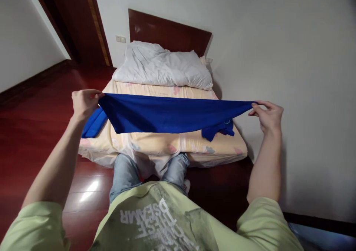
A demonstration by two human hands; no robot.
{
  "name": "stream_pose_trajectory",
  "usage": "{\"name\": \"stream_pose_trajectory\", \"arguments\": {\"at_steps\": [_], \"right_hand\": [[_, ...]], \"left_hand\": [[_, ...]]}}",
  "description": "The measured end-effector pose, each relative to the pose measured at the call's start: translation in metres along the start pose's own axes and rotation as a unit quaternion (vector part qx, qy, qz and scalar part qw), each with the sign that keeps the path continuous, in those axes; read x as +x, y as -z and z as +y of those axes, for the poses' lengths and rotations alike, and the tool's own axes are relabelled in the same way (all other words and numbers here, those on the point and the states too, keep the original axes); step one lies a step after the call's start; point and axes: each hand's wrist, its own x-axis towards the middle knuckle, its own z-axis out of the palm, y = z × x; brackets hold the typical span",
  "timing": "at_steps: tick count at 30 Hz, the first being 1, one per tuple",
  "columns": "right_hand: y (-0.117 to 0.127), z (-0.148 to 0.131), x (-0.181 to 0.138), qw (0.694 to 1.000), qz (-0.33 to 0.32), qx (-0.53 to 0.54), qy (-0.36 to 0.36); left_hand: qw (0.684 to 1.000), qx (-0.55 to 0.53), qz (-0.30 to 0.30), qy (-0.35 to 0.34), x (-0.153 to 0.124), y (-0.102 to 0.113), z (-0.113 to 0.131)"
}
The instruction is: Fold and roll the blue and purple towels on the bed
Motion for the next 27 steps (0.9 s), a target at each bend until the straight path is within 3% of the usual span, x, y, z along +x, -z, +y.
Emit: {"name": "stream_pose_trajectory", "arguments": {"at_steps": [6,15,21,27], "right_hand": [[-0.011,0.010,-0.007,0.993,-0.048,0.084,-0.069],[-0.018,0.034,-0.010,0.988,-0.064,0.115,-0.085],[-0.016,0.045,-0.007,0.987,-0.073,0.123,-0.066],[-0.023,0.060,-0.002,0.996,-0.056,0.050,-0.051]], "left_hand": [[0.997,-0.078,0.000,0.027,0.004,0.021,0.025],[0.996,-0.084,0.004,0.017,0.011,0.026,0.017],[0.994,-0.068,-0.089,0.010,0.016,0.035,0.008],[0.989,-0.036,-0.142,0.007,0.016,0.039,0.005]]}}
